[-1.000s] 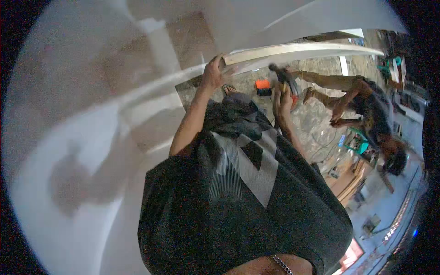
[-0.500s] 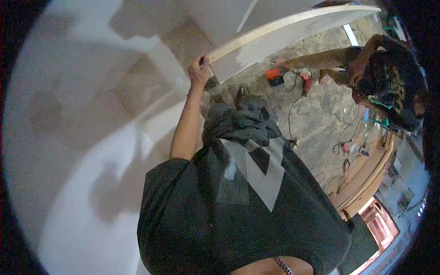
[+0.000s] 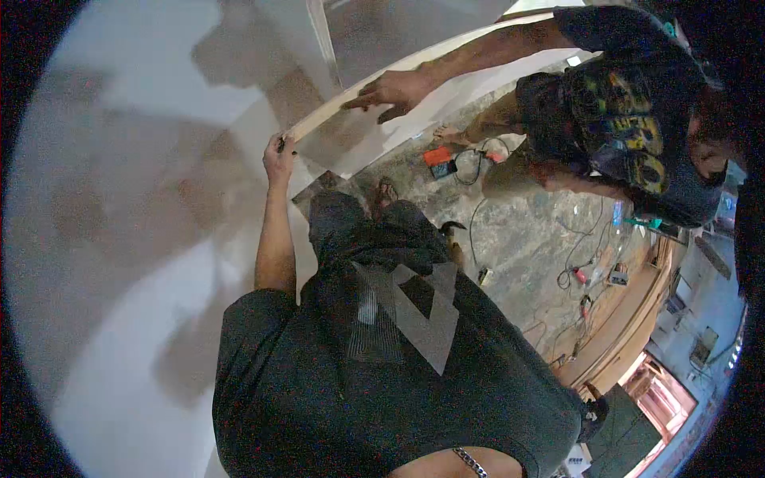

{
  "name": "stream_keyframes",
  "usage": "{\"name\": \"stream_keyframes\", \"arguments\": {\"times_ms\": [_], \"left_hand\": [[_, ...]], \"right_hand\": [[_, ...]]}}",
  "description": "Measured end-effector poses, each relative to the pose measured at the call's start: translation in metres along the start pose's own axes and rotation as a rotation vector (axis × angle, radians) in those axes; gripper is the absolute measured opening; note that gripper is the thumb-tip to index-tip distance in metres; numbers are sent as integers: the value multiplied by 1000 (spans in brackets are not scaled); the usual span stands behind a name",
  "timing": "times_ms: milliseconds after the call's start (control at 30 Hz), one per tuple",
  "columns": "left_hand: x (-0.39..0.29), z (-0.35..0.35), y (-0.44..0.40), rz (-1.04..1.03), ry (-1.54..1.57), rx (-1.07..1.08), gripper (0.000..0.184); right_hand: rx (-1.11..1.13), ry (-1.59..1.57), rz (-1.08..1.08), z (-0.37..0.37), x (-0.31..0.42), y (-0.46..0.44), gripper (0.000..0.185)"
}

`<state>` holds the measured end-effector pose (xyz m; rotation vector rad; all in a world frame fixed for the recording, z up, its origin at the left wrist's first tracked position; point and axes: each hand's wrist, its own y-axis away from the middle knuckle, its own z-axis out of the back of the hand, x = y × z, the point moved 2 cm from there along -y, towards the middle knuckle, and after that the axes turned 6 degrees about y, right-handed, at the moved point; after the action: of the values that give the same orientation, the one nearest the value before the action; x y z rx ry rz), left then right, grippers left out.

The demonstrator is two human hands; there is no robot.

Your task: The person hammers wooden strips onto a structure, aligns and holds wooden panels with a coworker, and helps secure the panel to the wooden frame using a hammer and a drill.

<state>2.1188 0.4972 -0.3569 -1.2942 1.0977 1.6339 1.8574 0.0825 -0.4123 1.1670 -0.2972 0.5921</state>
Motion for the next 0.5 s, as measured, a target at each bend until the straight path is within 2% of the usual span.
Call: {"name": "stream_keyframes", "arguments": {"times_ms": [100, 267, 333, 433, 500], "left_hand": [[9, -4, 1, -3, 38, -57, 36], [11, 2, 1, 18, 94, -32, 40], [21, 4, -2, -85, -37, -53, 44], [19, 4, 6, 34, 170, 9, 48], [30, 8, 5, -29, 78, 2, 49]], "right_hand": [[25, 40, 33, 12, -17, -24, 44], [80, 226, 198, 23, 21, -25, 45], [140, 438, 377, 27, 64, -24, 46], [362, 897, 762, 31, 161, -29, 47], [563, 1170, 995, 32, 224, -22, 47]]}}
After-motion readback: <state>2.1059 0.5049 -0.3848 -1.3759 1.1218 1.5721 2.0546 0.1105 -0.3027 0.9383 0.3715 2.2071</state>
